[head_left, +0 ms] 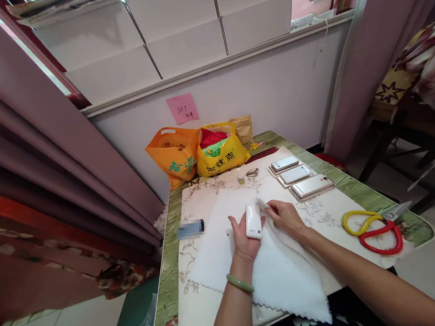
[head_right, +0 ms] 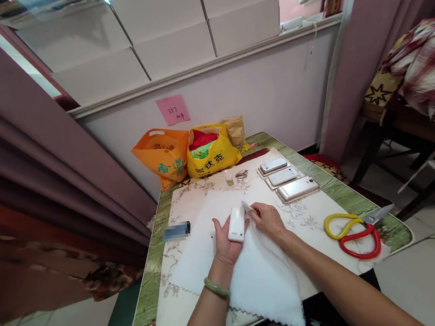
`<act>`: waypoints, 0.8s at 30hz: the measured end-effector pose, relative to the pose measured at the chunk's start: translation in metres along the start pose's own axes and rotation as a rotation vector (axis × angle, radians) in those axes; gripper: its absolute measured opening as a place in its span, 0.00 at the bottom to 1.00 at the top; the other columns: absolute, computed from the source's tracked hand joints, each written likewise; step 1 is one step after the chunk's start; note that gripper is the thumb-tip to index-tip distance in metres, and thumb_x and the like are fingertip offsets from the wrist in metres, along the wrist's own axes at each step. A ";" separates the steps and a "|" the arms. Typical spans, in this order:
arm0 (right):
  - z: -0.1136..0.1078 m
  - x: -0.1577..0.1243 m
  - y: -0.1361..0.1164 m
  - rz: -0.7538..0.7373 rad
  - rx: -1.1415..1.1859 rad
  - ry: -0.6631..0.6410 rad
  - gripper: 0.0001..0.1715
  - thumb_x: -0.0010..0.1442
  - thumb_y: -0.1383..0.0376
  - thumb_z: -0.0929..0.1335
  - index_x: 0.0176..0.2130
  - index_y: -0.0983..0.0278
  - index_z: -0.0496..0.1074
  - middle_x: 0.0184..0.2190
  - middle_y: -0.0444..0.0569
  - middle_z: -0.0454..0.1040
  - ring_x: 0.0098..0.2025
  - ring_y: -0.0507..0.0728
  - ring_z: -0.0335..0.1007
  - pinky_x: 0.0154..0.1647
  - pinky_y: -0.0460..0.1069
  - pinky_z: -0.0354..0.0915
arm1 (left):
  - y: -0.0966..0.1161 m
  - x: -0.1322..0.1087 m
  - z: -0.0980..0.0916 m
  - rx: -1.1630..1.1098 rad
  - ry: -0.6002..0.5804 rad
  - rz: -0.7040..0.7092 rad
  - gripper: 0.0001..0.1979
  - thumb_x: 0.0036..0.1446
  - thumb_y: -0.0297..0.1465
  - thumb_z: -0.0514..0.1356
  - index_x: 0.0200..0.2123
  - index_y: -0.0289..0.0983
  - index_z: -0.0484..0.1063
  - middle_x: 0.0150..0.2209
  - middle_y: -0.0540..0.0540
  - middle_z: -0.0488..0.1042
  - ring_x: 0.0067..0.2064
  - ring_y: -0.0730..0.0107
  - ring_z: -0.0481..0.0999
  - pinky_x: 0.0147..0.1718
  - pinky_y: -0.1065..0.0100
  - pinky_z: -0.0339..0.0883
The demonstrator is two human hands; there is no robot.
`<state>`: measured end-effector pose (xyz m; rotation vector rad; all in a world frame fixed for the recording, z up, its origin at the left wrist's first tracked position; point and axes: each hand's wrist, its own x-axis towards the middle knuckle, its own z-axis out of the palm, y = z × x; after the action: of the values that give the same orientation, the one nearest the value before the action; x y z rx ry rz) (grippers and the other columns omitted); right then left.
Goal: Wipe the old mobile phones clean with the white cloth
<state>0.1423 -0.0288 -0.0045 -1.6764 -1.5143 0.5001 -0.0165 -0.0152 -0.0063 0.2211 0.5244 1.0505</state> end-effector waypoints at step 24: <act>-0.041 -0.005 -0.033 -0.212 0.150 -0.242 0.22 0.65 0.53 0.60 0.47 0.60 0.76 0.28 0.45 0.77 0.25 0.52 0.72 0.30 0.46 0.67 | 0.000 0.004 -0.008 -0.012 -0.071 -0.075 0.39 0.58 0.57 0.46 0.57 0.32 0.67 0.54 0.31 0.71 0.57 0.46 0.70 0.57 0.47 0.60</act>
<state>0.1510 -0.0476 0.0446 -1.3593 -1.7590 0.7018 -0.0196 -0.0123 -0.0145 0.2256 0.4594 0.9692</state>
